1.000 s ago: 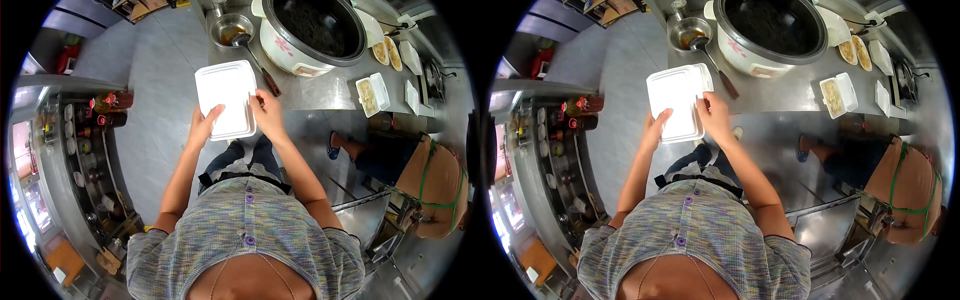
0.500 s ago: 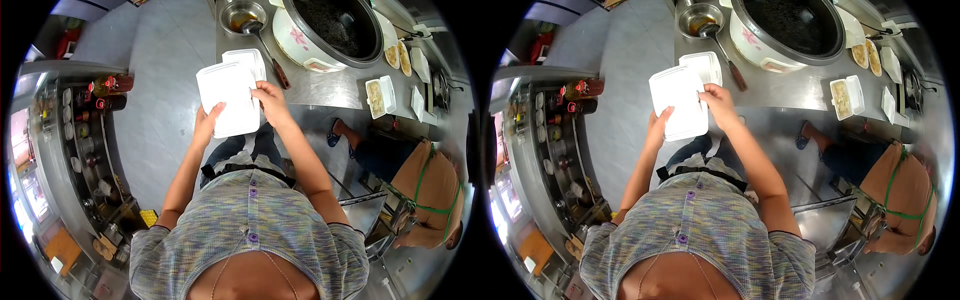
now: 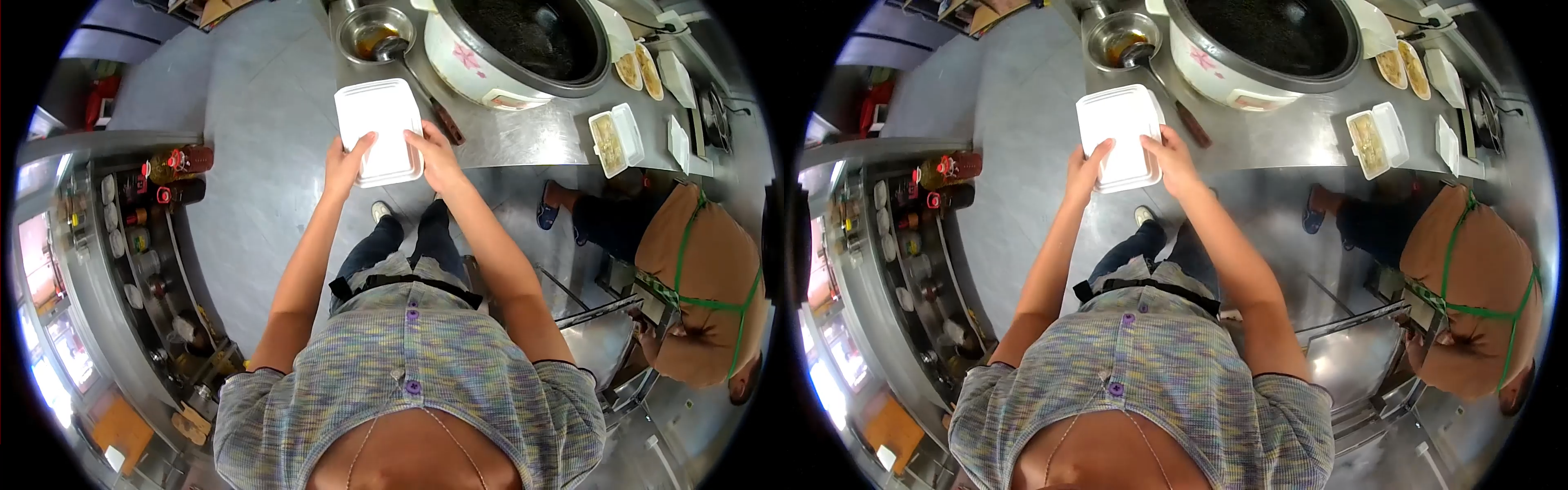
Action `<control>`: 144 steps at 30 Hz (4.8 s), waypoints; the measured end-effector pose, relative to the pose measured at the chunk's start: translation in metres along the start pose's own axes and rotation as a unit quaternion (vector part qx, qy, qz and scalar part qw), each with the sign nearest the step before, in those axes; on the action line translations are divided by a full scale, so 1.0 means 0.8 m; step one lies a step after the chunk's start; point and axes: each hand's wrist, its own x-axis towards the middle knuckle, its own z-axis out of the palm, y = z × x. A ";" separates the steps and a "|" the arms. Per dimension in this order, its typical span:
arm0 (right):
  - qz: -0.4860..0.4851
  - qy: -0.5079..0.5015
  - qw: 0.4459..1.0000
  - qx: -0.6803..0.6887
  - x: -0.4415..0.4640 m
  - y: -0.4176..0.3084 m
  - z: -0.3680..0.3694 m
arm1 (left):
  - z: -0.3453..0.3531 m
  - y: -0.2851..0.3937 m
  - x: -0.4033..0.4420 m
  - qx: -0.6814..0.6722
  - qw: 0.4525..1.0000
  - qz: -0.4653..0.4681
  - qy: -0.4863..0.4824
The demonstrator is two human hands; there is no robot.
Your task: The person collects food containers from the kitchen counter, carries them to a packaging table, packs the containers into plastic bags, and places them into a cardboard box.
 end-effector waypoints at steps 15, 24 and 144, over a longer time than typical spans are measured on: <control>-0.155 0.388 0.907 -0.053 -0.090 -0.111 -0.322 | 0.015 -0.016 0.000 0.097 0.933 0.290 0.189; -0.180 0.523 0.831 0.059 -0.086 -0.320 -0.659 | 0.388 0.055 -0.019 0.086 0.932 0.043 -0.350; 0.121 -0.053 0.991 -0.018 0.121 0.017 -0.043 | 0.041 -0.138 0.132 -0.310 0.923 -0.045 -0.224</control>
